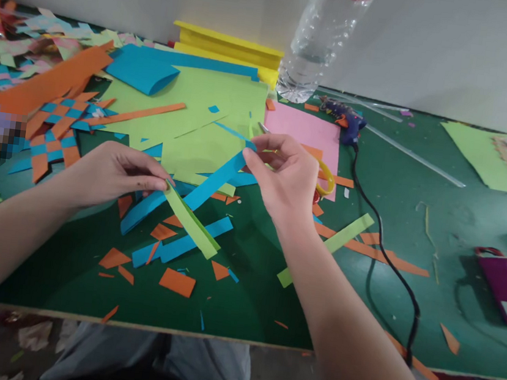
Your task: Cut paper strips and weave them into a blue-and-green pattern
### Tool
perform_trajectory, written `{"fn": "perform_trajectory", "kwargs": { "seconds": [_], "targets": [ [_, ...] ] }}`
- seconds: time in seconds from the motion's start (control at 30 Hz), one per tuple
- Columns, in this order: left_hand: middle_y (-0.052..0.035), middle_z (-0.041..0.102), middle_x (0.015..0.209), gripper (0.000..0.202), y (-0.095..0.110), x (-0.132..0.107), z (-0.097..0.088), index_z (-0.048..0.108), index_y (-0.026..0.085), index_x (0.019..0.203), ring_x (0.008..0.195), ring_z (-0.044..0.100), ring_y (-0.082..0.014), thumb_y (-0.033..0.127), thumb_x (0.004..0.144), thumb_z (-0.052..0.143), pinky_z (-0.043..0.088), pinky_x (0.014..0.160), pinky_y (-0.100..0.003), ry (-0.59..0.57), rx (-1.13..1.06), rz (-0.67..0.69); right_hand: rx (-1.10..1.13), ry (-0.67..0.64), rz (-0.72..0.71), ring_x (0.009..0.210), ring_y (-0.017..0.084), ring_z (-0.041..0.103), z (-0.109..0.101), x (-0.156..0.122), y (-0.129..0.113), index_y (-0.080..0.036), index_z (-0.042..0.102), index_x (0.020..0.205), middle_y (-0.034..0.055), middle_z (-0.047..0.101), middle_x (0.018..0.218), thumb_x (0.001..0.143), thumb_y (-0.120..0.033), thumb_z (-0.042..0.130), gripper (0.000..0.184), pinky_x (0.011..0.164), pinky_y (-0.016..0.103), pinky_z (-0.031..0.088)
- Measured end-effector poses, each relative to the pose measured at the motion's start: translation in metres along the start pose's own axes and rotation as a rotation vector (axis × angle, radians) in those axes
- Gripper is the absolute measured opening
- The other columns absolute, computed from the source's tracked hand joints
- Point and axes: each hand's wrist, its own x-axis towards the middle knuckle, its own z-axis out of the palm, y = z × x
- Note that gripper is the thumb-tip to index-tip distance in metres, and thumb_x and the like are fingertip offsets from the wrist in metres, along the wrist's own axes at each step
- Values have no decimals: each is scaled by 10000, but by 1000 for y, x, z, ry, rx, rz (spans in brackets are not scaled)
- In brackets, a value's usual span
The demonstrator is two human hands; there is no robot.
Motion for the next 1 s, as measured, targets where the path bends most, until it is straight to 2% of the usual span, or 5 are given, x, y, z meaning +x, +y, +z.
{"fn": "perform_trajectory", "kwargs": {
  "seconds": [0.23, 0.47, 0.73, 0.87, 1.0],
  "targets": [
    [-34, 718, 680, 205, 1, 0, 0, 778, 186, 772, 598, 568, -135, 379, 707, 753, 470, 556, -227, -7, 9, 20, -15, -9, -2, 674, 167, 698, 0, 0, 2, -272, 705, 839, -15, 712, 796, 711, -325, 836, 191, 596, 329, 629],
    [-39, 704, 661, 241, 1, 1, 0, 782, 168, 781, 574, 552, -128, 398, 719, 748, 455, 534, -235, -1, 38, 11, -33, -17, -19, 748, 195, 714, 1, -1, 1, -262, 707, 840, 1, 711, 809, 754, -353, 802, 157, 643, 369, 634],
    [-11, 683, 620, 218, 4, 0, 3, 775, 170, 783, 537, 527, -97, 376, 725, 735, 423, 490, -187, -10, 51, -2, -33, 4, -33, 645, 156, 679, 6, -8, -9, -295, 695, 793, -17, 722, 779, 725, -208, 790, 146, 573, 314, 612],
    [-5, 662, 596, 215, 5, 0, 3, 763, 170, 759, 512, 504, -93, 381, 735, 726, 394, 461, -186, -14, 76, -10, -65, -8, -80, 729, 176, 698, 10, -16, -14, -293, 679, 837, -12, 720, 819, 755, -206, 765, 147, 618, 330, 618],
    [8, 624, 565, 200, 8, 0, 5, 753, 181, 738, 505, 489, -92, 375, 761, 710, 395, 473, -185, -11, 94, -18, -32, -86, -93, 782, 176, 705, 15, -24, -16, -276, 665, 833, -12, 695, 821, 771, -169, 726, 138, 642, 326, 617]
  ]
}}
